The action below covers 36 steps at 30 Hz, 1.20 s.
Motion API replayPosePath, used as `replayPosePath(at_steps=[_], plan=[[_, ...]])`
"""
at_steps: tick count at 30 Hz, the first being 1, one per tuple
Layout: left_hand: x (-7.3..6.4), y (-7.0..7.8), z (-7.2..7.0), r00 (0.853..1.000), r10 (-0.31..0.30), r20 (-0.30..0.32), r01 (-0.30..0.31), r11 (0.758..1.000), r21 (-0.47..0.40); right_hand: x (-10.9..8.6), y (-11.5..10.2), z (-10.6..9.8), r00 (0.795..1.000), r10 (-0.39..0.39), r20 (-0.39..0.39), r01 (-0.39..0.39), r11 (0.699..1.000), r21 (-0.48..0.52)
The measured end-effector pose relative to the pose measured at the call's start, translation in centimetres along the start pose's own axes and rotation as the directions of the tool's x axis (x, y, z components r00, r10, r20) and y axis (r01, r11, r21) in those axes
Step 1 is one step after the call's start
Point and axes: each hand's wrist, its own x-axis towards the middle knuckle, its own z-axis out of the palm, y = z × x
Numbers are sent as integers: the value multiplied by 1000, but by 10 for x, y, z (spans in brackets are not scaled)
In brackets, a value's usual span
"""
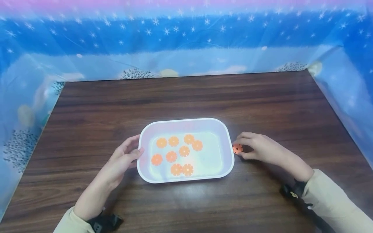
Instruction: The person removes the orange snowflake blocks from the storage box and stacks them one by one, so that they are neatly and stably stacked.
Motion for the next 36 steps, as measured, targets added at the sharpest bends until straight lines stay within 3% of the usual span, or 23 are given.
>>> replayPosePath(at_steps=[11, 36], plan=[[-3, -2, 1, 1000, 6, -27, -6, 1000, -3, 1, -4, 2, 999, -34, -37, 32, 998, -46], [0, 1, 4, 999, 0, -46, -4, 998, -68, 1, -5, -10, 996, 84, 30, -83, 996, -17]])
